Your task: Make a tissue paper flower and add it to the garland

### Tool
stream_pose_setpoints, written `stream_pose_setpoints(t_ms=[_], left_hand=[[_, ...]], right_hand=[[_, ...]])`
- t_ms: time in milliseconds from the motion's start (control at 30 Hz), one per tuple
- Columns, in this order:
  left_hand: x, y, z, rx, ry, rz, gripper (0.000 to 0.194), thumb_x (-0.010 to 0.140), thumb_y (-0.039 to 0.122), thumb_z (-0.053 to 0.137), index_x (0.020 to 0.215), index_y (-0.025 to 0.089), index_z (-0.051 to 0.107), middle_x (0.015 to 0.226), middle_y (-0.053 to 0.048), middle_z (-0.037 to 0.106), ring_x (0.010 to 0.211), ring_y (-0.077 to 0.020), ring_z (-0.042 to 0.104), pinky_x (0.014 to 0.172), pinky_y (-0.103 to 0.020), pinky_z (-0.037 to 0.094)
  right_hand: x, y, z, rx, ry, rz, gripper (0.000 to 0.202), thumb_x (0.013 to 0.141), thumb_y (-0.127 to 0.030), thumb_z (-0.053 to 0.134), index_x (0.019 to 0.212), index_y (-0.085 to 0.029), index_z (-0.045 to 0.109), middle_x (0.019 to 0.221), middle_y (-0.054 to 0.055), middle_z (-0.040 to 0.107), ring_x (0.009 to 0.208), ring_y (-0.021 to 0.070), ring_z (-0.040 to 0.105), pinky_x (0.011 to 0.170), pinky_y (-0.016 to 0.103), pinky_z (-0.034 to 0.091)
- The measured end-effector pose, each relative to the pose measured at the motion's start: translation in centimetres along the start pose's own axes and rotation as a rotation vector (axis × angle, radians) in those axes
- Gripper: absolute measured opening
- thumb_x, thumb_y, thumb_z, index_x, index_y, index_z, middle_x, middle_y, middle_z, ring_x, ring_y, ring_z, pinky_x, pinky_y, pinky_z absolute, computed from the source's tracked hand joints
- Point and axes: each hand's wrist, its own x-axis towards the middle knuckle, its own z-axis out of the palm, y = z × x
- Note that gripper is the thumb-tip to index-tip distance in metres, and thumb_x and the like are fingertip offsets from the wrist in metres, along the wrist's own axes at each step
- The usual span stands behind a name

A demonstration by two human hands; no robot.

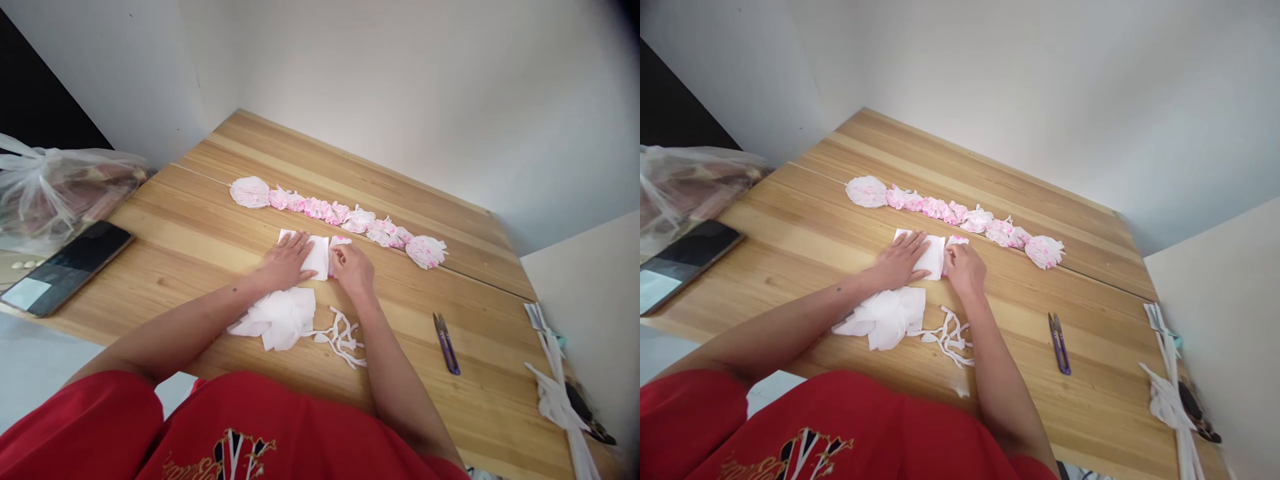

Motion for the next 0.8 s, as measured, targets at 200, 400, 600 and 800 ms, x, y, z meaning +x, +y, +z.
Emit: stream_pose_setpoints(t_ms=[200,400,600,800], left_hand=[[0.0,-0.1,0.0,-0.012,0.004,-0.001,0.071,0.093,0.055,0.043,0.147,0.008,0.038,0.157,-0.020,0.026,0.148,-0.0329,0.019,0.120,-0.048,0.013],[0.0,-0.3,0.3,-0.031,0.026,-0.001,0.071,0.092,0.055,0.045,0.146,0.010,0.039,0.158,-0.019,0.025,0.149,-0.0322,0.017,0.121,-0.048,0.012],[0.1,-0.1,0.0,-0.024,-0.003,0.015,0.070,0.092,0.057,0.044,0.147,0.014,0.040,0.158,-0.018,0.026,0.148,-0.0344,0.018,0.120,-0.053,0.010],[0.2,-0.2,-0.1,-0.028,-0.021,0.023,0.064,0.091,0.057,0.045,0.145,0.022,0.043,0.159,-0.014,0.026,0.147,-0.0346,0.021,0.119,-0.053,0.013]], right_hand=[[0.4,1.4,-0.5,0.168,0.011,0.168,0.032,0.089,-0.044,0.049,0.076,-0.022,0.066,0.068,0.000,0.064,0.063,0.0143,0.052,0.059,0.026,0.031],[0.1,0.3,0.2,0.128,-0.048,0.123,0.025,0.087,-0.043,0.054,0.079,-0.023,0.067,0.073,-0.001,0.067,0.066,0.0136,0.055,0.060,0.025,0.031],[0.8,1.3,-0.2,-0.025,-0.054,0.154,0.017,0.088,-0.033,0.054,0.082,-0.024,0.067,0.082,0.001,0.070,0.075,0.0163,0.058,0.061,0.027,0.031],[1.3,2.5,-0.9,-0.060,-0.037,0.350,0.033,0.091,-0.051,0.049,0.093,-0.023,0.066,0.090,0.006,0.070,0.080,0.0207,0.060,0.064,0.029,0.034]])
